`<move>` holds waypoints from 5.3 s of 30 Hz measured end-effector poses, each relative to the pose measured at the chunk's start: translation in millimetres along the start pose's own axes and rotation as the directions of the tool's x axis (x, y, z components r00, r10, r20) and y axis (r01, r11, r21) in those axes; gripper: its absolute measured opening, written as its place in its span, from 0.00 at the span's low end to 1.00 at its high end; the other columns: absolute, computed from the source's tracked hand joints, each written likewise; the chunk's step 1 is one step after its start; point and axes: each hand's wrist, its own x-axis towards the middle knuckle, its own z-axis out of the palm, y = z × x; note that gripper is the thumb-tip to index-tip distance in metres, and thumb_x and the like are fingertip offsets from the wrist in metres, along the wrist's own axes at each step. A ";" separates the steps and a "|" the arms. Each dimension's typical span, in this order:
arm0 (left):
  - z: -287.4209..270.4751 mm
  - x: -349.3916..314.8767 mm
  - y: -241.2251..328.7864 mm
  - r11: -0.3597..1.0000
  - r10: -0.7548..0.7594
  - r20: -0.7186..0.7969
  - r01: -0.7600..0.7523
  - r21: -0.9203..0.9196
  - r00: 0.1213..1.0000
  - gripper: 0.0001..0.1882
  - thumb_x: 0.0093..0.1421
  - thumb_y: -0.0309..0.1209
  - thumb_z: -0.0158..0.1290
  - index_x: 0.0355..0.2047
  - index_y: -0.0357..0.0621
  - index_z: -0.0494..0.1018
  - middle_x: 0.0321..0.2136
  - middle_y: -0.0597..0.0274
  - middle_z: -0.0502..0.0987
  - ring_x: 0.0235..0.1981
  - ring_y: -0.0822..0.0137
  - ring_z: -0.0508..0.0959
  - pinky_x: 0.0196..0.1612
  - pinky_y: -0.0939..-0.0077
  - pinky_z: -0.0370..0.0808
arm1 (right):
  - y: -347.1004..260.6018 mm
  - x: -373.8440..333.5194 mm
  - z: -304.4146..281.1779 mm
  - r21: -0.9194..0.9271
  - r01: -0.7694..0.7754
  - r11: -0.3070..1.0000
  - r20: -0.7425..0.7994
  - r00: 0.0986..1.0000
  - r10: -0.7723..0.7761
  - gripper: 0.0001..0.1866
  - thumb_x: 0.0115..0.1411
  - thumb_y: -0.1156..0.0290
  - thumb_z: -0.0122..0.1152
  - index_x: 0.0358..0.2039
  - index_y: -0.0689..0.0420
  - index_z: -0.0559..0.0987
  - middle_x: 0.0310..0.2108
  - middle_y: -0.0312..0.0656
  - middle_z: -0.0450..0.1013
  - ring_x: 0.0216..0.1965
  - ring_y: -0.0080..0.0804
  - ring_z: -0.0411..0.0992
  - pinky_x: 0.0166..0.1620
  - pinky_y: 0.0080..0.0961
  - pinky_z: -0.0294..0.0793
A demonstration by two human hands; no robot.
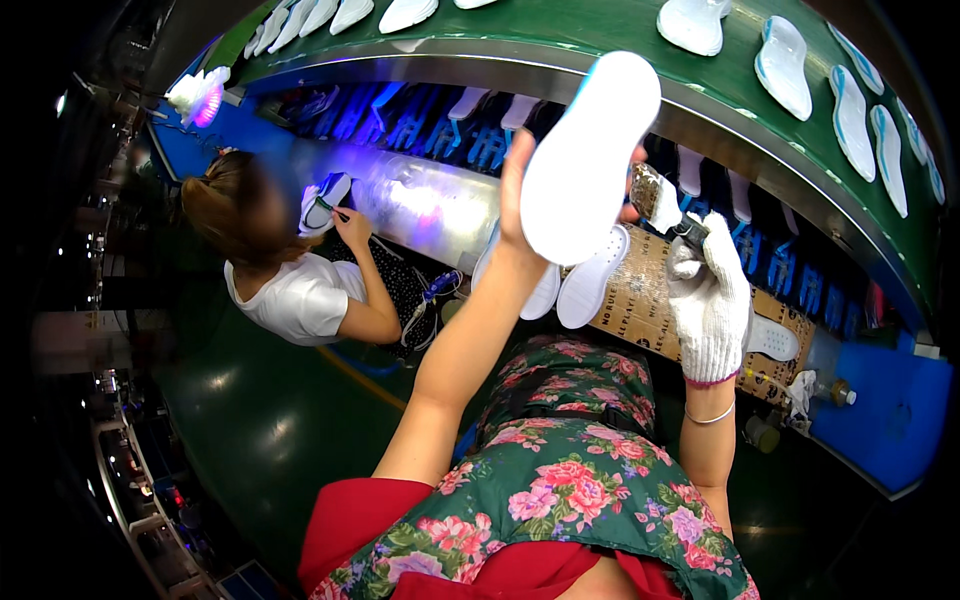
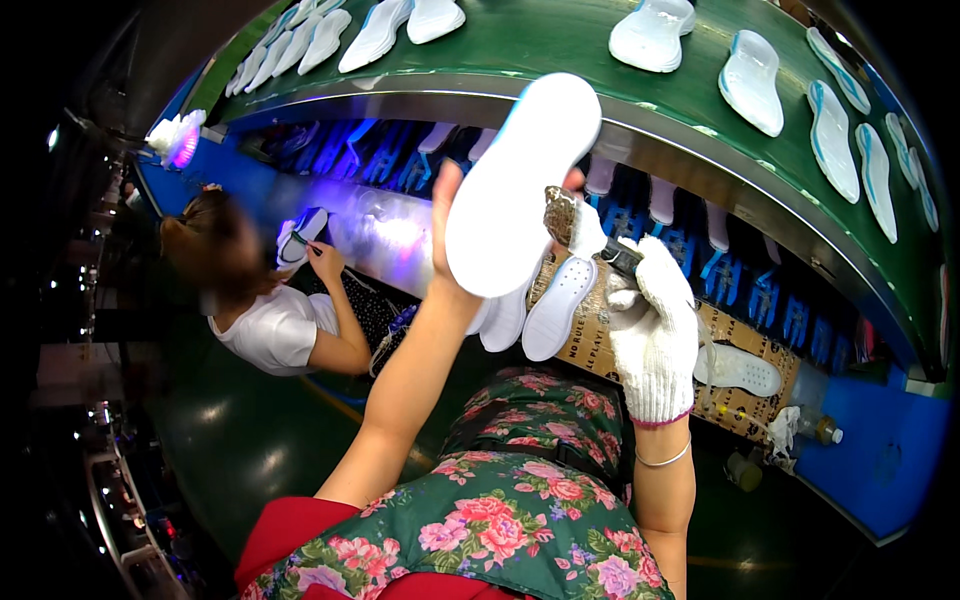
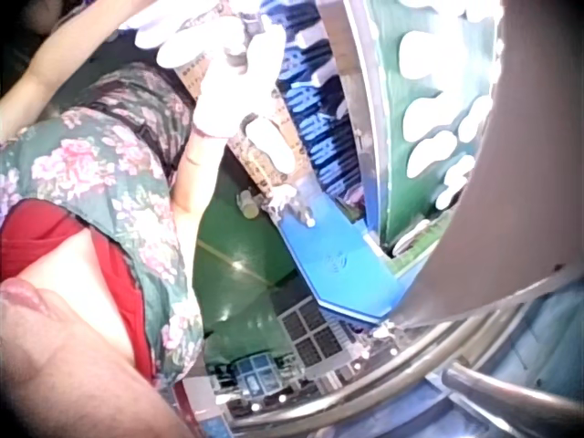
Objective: The person applies glue to the interior of shoe soles using a brush and then places the soles onto a moving conveyor belt.
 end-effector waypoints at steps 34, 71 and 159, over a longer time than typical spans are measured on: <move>-24.4 -81.8 -139.8 0.978 -0.170 -0.321 0.119 -0.173 0.932 0.40 0.61 0.65 0.41 0.63 0.49 0.61 0.56 0.56 0.71 0.56 0.58 0.73 0.60 0.58 0.70 | -0.3 -44.8 22.3 -0.799 0.599 -0.052 0.530 0.660 -0.533 0.10 0.48 0.81 0.68 0.33 0.62 0.83 0.32 0.46 0.79 0.33 0.34 0.78 0.40 0.26 0.76; -19.0 -14.9 -93.9 0.962 -0.069 -0.121 0.034 -0.270 0.990 0.53 0.49 0.77 0.42 0.61 0.49 0.61 0.53 0.50 0.70 0.48 0.40 0.74 0.46 0.36 0.74 | -3.7 -44.4 -5.6 -0.757 0.652 0.033 0.609 0.723 -0.326 0.10 0.47 0.80 0.68 0.33 0.60 0.83 0.30 0.43 0.79 0.32 0.36 0.78 0.38 0.28 0.76; -18.3 -101.8 -37.1 0.985 -0.168 -0.088 0.171 0.032 0.982 0.54 0.50 0.56 0.63 0.68 0.46 0.49 0.57 0.34 0.60 0.47 0.33 0.72 0.42 0.43 0.79 | -12.6 -71.0 -34.1 -0.697 0.247 0.673 0.271 0.960 -0.072 0.09 0.51 0.79 0.67 0.35 0.66 0.83 0.36 0.47 0.79 0.32 0.26 0.77 0.35 0.21 0.77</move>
